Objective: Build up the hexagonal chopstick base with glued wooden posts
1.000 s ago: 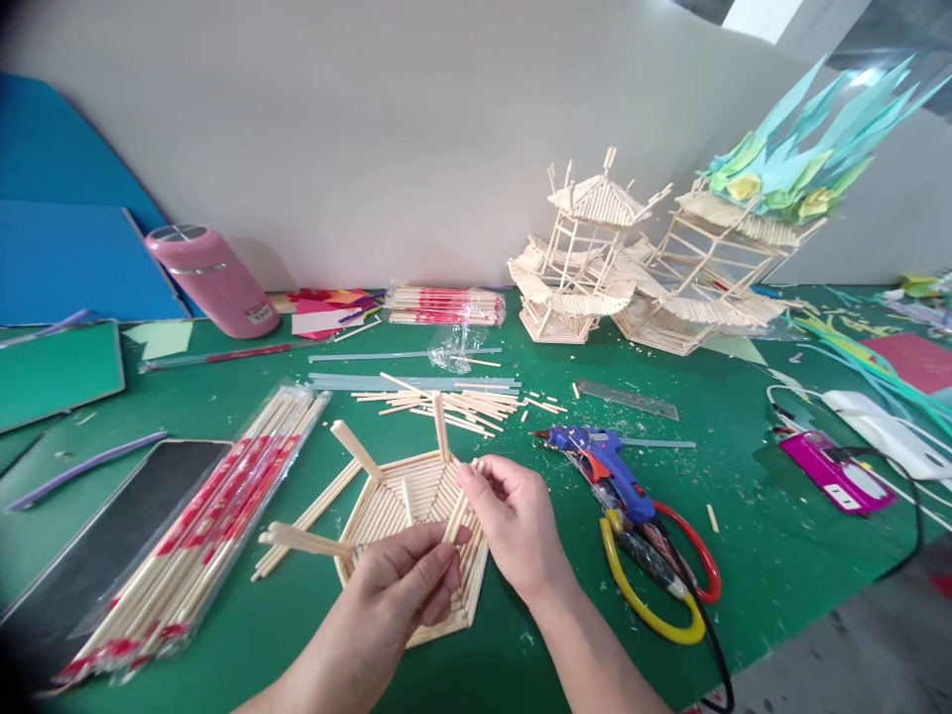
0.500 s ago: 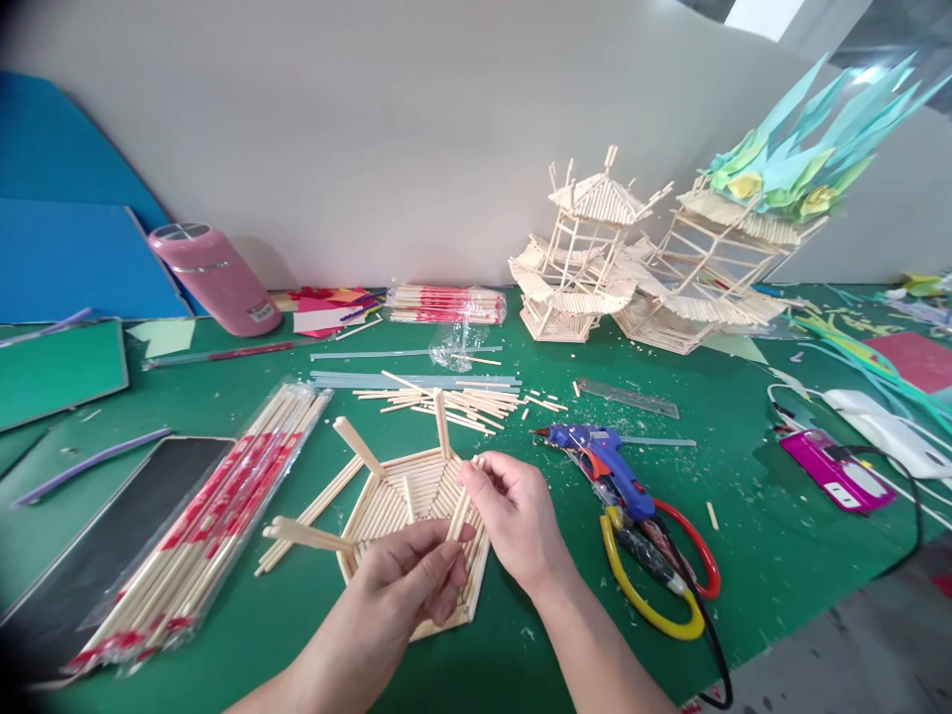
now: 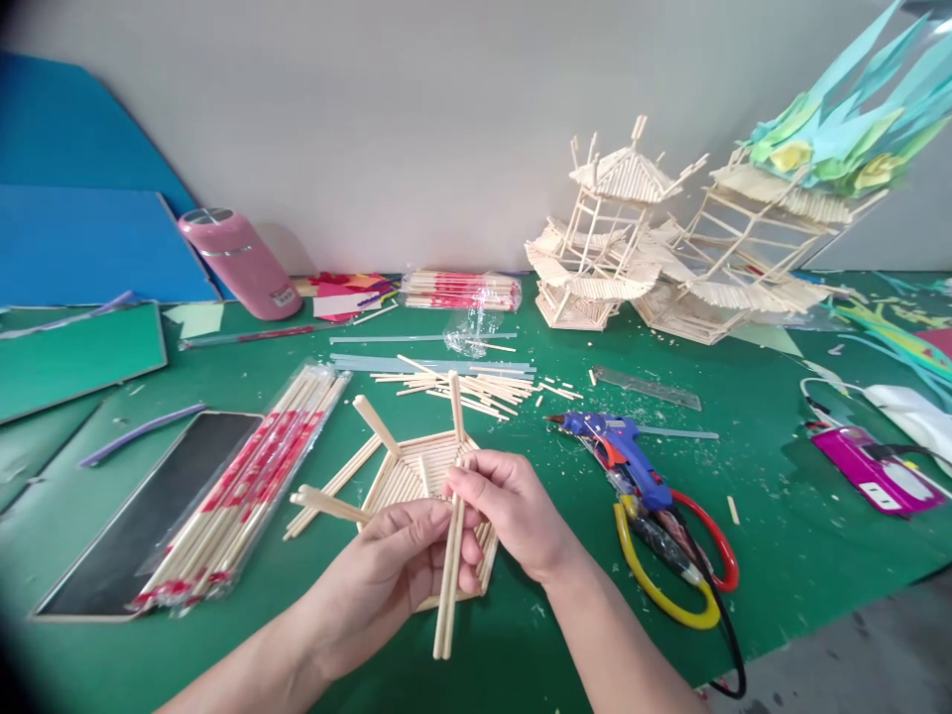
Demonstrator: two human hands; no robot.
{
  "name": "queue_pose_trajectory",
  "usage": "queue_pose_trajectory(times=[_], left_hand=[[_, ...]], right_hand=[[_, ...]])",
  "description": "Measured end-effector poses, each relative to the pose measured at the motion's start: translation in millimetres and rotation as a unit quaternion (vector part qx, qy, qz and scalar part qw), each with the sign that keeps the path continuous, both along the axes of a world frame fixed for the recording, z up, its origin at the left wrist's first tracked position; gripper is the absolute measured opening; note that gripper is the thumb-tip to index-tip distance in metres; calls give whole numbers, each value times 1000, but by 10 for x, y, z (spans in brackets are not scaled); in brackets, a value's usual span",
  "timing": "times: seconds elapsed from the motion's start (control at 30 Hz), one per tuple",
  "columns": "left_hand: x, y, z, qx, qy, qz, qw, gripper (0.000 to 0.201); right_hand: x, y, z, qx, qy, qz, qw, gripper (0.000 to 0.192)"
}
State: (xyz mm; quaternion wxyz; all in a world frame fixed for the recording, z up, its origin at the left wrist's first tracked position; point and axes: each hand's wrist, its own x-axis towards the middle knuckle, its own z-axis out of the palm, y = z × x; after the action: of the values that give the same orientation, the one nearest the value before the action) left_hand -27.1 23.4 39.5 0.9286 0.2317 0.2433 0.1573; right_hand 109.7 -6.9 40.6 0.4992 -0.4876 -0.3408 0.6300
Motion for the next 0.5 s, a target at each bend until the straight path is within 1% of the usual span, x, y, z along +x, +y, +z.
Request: queue_pose_trajectory(times=[0.13,0.33,0.4,0.5], left_hand=[[-72,-48,-5,-4,-4,34,999,25],[-115,-123,-54,-31,16,76,996,19],[-110,-138,-65,-28,25,80,996,20],[-100,-153,-62,-15,44,82,996,19]], right_hand=[[-67,2,-40,-3,33,21,999,21],[-122,-18,-56,-14,65,53,996,25],[-118,-29,-63,-14,58,51,997,26],[-103,-43,-79,-11,17,47,999,28]])
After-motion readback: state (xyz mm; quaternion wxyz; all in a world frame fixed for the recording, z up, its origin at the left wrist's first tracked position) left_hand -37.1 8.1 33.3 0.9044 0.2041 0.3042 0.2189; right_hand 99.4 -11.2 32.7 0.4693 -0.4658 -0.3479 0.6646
